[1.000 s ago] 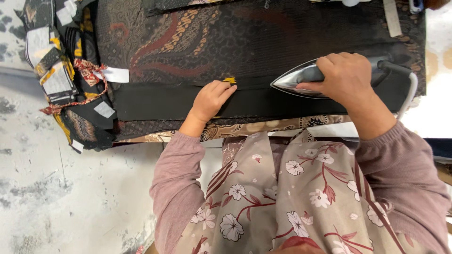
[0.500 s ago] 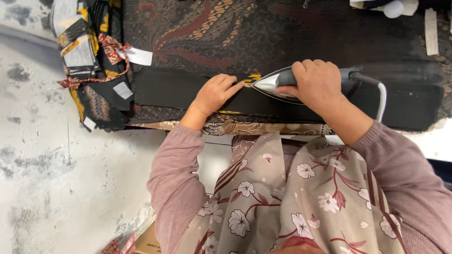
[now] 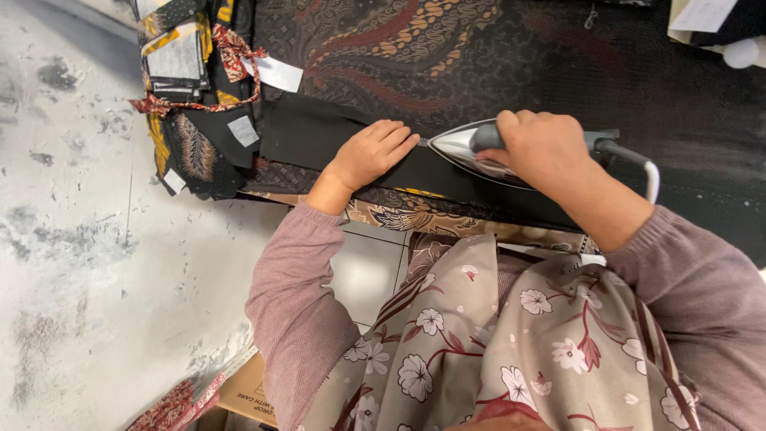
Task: The person irons a dark patterned fabric on a table, then folds it and places it aside. They then handle a lighter patterned fabric, folding it and stacking it with other folded pieces. A second person assists by folding a different fabric nearby.
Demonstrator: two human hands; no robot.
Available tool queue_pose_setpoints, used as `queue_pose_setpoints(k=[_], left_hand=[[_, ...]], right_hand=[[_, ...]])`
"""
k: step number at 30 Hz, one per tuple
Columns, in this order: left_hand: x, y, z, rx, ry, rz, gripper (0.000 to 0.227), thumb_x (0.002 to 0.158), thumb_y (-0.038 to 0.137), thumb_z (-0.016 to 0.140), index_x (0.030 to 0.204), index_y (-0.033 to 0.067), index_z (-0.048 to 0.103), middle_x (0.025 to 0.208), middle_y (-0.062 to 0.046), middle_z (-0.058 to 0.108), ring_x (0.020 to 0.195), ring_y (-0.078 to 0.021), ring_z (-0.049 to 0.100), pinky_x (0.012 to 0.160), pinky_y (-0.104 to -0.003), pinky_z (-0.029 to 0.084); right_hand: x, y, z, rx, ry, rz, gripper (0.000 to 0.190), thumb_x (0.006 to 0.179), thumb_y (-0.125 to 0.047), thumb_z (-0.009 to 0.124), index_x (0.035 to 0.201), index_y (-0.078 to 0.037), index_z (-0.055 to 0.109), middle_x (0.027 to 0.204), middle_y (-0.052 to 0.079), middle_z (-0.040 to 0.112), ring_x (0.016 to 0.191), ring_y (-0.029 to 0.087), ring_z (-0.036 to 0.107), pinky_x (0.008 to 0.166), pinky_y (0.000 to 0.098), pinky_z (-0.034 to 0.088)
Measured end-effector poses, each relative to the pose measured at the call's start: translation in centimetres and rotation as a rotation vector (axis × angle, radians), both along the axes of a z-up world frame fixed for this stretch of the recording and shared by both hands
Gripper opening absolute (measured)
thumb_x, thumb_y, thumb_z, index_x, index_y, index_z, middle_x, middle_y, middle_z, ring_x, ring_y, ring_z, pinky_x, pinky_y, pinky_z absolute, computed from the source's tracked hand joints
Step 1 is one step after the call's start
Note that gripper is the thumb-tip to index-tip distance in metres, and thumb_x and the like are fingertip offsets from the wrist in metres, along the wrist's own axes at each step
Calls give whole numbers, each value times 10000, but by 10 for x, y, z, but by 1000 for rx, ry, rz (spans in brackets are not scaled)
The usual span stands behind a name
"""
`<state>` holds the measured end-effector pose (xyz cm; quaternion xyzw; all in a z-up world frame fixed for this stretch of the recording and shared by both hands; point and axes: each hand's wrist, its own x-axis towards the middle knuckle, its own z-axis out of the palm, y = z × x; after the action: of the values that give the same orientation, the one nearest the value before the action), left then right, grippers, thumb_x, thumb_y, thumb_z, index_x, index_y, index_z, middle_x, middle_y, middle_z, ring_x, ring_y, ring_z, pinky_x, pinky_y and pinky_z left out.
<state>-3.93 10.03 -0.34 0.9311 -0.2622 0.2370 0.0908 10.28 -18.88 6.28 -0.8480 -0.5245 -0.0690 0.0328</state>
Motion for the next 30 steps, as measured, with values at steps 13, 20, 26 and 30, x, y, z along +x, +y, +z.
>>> queue_pose_setpoints(k=[13,20,26,30], left_hand=[[-28,62,3,185,-68,101,282,881,84,703,1156,24,716,1094,-44,676,983,-198,658,884,-318,550],[-25,66,2,99,-68,132,238,884,94,699,1120,65,700,1094,-39,667,1028,-209,672,903,-337,562],[-35,88,-1,90,-33,166,274,884,113,683,1152,61,704,1112,-31,679,1015,-202,660,903,-341,555],[-45,105,1,151,-22,211,287,876,117,677,1155,60,710,1087,-29,670,1001,-205,654,912,-345,549]], right_hand=[[-8,59,-7,-7,-34,43,598,823,-660,762,820,-87,592,698,69,642,573,228,669,456,335,499],[-9,86,-10,40,-21,67,588,833,-644,768,843,-84,593,712,79,645,587,239,672,480,335,507],[-14,111,-12,32,1,80,589,834,-640,767,850,-78,594,713,83,654,598,250,683,485,352,518],[-18,133,-15,3,25,93,603,832,-650,758,863,-68,602,697,97,660,592,263,690,476,364,524]])
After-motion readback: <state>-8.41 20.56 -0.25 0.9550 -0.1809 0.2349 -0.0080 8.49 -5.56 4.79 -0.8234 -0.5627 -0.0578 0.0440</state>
